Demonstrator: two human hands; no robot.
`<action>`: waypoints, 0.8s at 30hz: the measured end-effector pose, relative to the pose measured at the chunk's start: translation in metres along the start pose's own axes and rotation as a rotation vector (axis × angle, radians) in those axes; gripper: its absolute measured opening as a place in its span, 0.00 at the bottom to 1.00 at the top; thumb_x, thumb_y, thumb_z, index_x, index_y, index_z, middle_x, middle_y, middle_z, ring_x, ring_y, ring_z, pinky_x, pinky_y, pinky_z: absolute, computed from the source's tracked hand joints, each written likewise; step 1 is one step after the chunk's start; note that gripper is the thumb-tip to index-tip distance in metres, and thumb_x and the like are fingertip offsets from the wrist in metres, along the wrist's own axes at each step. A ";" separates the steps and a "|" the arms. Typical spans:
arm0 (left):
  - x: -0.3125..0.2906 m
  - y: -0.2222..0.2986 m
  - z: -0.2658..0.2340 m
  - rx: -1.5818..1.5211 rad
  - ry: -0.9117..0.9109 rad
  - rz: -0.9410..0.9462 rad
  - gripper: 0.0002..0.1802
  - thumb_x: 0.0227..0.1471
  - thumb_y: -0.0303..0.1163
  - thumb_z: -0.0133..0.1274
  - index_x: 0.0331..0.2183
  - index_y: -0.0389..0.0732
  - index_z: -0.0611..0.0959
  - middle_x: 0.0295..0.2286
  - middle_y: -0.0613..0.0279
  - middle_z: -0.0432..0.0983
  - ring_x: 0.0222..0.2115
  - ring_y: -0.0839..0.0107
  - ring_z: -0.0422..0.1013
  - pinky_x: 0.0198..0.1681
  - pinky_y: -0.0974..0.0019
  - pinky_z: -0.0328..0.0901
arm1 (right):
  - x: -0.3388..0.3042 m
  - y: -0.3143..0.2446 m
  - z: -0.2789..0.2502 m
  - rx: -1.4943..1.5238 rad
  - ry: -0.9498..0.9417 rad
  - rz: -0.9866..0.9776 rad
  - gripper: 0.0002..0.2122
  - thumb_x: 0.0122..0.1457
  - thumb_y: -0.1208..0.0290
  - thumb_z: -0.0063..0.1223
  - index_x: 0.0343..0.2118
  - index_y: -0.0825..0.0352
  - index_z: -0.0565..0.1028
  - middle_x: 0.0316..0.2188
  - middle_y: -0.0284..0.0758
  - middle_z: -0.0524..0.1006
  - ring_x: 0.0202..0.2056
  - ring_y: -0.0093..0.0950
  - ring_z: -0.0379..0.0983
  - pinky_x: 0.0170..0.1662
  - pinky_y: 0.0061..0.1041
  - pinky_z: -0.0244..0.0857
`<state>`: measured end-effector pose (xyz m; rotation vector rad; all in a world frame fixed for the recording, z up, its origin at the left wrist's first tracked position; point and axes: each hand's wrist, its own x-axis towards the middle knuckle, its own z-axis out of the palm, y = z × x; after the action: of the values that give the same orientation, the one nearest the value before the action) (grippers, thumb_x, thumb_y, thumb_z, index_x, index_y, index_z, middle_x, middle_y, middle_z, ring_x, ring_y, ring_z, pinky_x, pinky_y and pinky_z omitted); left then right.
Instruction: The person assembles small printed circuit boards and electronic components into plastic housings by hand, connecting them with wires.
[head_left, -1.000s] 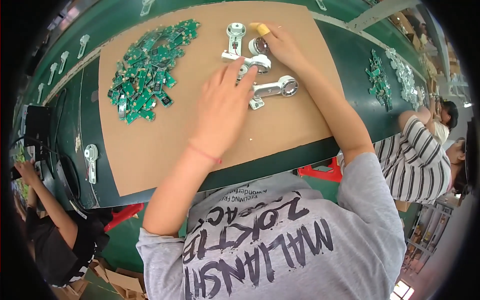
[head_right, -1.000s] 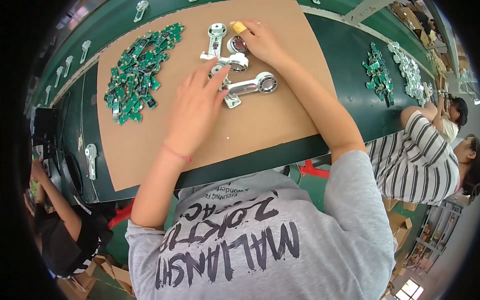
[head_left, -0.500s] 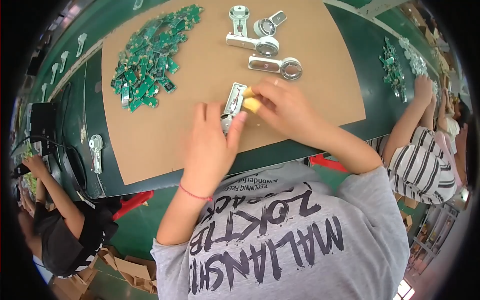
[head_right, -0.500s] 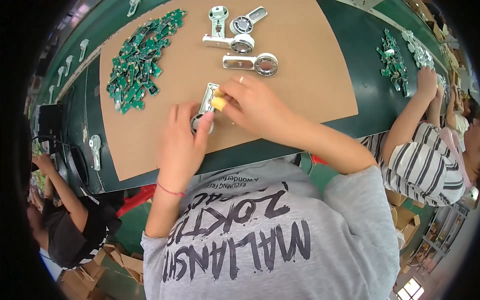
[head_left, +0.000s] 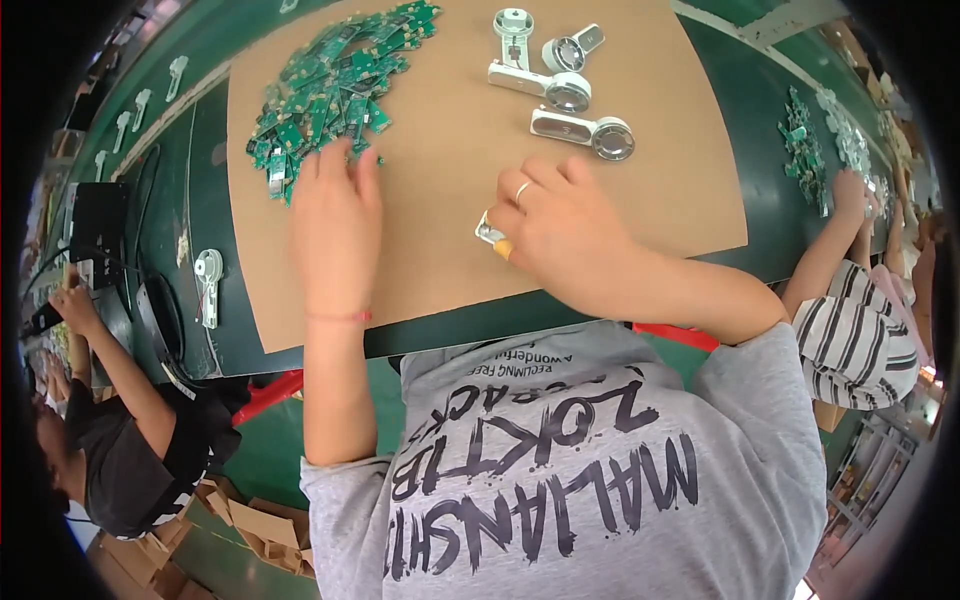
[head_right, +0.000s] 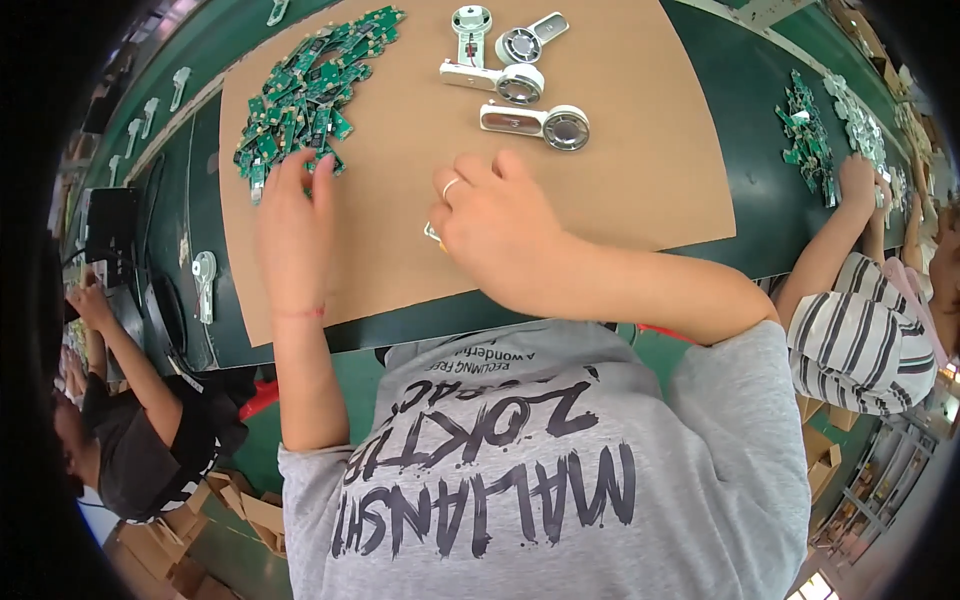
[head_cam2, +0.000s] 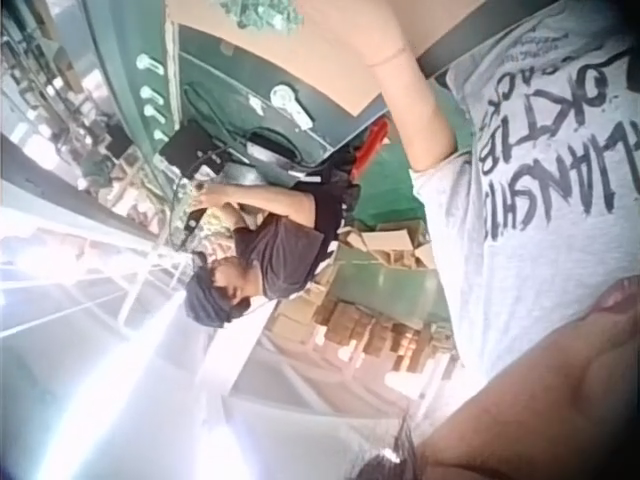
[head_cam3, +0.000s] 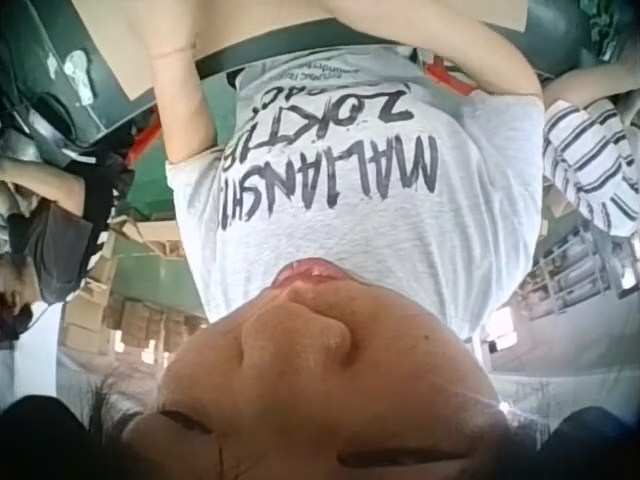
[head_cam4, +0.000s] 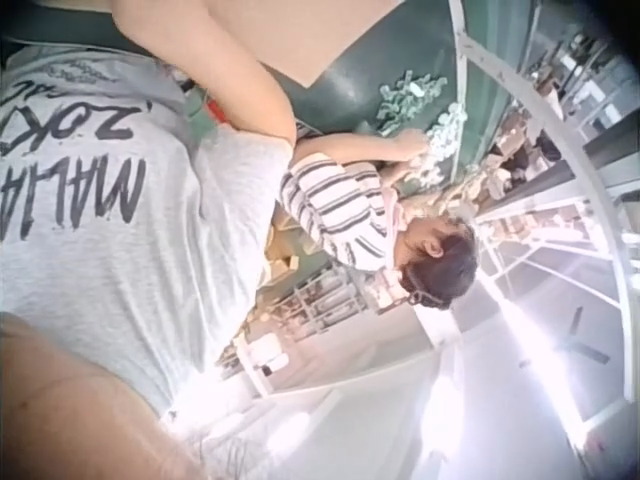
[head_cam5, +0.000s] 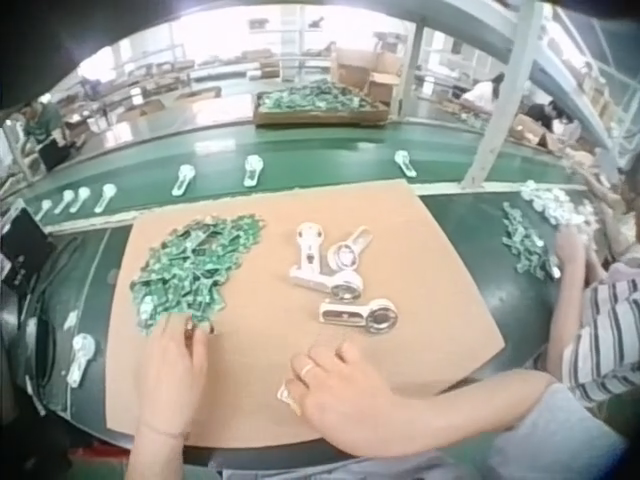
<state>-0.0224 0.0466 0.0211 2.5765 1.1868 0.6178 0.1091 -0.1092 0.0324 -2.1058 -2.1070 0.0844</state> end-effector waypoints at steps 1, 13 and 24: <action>0.004 -0.002 0.003 0.002 0.003 -0.006 0.11 0.50 0.33 0.48 0.35 0.37 0.75 0.26 0.52 0.69 0.31 0.56 0.69 0.30 0.59 0.64 | -0.001 -0.004 -0.001 -0.033 -0.028 -0.021 0.09 0.42 0.70 0.55 0.29 0.63 0.74 0.32 0.29 0.67 0.39 0.25 0.61 0.39 0.27 0.51; 0.024 -0.028 -0.001 0.195 -0.031 0.519 0.14 0.43 0.22 0.50 0.36 0.44 0.78 0.40 0.62 0.67 0.44 0.62 0.63 0.43 0.63 0.59 | -0.016 0.002 0.015 0.179 0.081 -0.169 0.09 0.37 0.73 0.53 0.26 0.63 0.71 0.30 0.30 0.66 0.38 0.25 0.61 0.39 0.24 0.53; -0.033 0.029 0.009 -0.997 -0.361 0.002 0.09 0.49 0.24 0.50 0.36 0.36 0.76 0.29 0.64 0.72 0.27 0.77 0.68 0.33 0.75 0.63 | -0.014 0.021 -0.003 1.034 0.001 0.033 0.06 0.52 0.81 0.46 0.33 0.68 0.70 0.27 0.32 0.69 0.32 0.23 0.68 0.38 0.21 0.59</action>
<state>-0.0178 0.0021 0.0152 1.7226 0.5315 0.5199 0.1305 -0.1229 0.0309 -1.4634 -1.4741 0.9373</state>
